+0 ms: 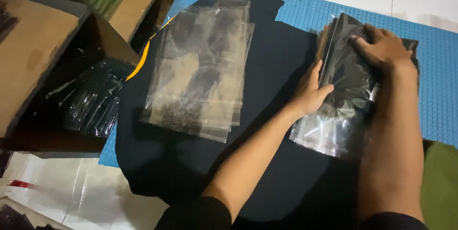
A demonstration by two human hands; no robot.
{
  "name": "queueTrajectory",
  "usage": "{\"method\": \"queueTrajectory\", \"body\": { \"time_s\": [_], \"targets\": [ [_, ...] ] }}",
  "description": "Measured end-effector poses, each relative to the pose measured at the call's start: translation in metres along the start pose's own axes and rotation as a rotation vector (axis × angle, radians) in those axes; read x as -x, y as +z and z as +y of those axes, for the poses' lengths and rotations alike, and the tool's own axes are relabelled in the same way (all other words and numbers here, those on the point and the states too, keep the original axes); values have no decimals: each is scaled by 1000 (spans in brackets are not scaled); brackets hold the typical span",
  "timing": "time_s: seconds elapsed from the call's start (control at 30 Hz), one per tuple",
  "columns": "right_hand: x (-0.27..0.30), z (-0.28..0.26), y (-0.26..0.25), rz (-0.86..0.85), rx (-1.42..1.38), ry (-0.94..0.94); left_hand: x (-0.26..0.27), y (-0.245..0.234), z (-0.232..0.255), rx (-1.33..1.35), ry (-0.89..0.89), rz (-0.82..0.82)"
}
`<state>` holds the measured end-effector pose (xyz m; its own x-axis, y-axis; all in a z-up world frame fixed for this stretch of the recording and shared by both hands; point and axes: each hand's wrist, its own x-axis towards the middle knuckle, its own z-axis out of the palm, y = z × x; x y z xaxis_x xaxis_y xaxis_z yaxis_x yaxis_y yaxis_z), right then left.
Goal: The person folds a black t-shirt and places it into a clear plastic bag, then repeats the process with several green t-shirts. Each folded shirt is inserted into a bag and stacked on the table.
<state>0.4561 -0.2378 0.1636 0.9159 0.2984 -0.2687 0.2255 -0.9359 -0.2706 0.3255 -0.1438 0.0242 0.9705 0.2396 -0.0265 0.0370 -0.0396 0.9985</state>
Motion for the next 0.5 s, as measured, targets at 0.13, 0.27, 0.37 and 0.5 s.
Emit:
{"method": "queueTrajectory", "body": {
  "time_s": [0.13, 0.27, 0.37, 0.5],
  "targets": [
    [17, -12, -3, 6, -36, -2, 4, -4, 6, -18, -14, 20],
    [-5, 10, 10, 65, -52, -56, -4, 6, -11, -4, -6, 26],
    [-35, 60, 26, 289, -221, -213, 5, 3, -1, -3, -13, 22],
    [-48, 151, 38, 739, -508, -574, -6, 6, -15, -35, 29, 51]
  ]
}}
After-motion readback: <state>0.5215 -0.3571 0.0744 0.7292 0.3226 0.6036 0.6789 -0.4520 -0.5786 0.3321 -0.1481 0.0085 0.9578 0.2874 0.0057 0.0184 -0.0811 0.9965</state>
